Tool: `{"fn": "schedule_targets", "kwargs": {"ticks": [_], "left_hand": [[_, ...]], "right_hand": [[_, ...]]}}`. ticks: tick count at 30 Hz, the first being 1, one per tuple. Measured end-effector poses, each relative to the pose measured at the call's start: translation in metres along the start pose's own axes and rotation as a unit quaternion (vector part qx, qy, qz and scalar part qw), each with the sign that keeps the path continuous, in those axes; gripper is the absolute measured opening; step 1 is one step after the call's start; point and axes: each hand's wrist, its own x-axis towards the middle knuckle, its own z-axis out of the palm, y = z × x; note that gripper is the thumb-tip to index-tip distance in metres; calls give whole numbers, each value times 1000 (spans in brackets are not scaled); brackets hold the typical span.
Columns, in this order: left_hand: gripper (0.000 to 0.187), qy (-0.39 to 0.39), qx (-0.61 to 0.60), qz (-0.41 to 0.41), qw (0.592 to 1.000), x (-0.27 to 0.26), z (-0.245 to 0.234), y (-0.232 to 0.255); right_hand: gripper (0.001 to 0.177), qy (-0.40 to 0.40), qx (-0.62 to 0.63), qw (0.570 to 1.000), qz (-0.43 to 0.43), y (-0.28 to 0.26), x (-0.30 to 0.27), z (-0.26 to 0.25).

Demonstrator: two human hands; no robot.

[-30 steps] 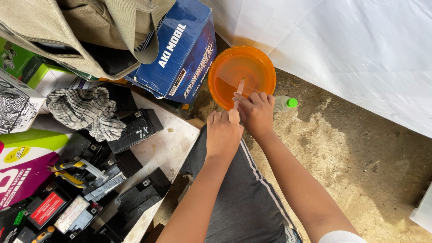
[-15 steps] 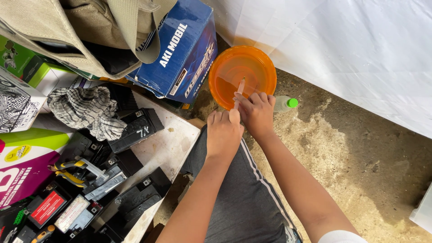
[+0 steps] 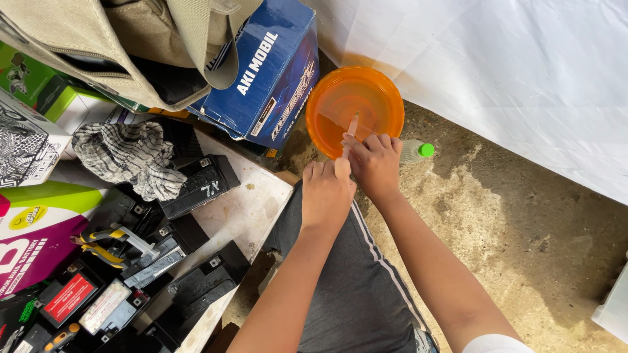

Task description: Refilling battery cells with liquid using a syringe from an orange bowl.

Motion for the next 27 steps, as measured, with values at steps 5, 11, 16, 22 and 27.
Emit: {"fn": "schedule_targets", "kwargs": {"ticks": [5, 11, 16, 22, 27], "left_hand": [[31, 19, -42, -15, 999, -8, 4, -4], [36, 61, -146, -58, 986, -25, -41, -7], [41, 105, -198, -104, 969, -45, -71, -14], [51, 216, -220, -94, 947, -60, -120, -21], [61, 181, -381, -80, 903, -102, -184, -28]], "right_hand": [[29, -1, 24, 1000, -8, -3, 8, -13], [28, 1, 57, 998, -7, -17, 20, -42], [26, 12, 93, 995, -37, -51, 38, -81], [27, 13, 175, 981, -81, -122, 60, -149], [17, -42, 118, 980, -153, -189, 71, -224]]}}
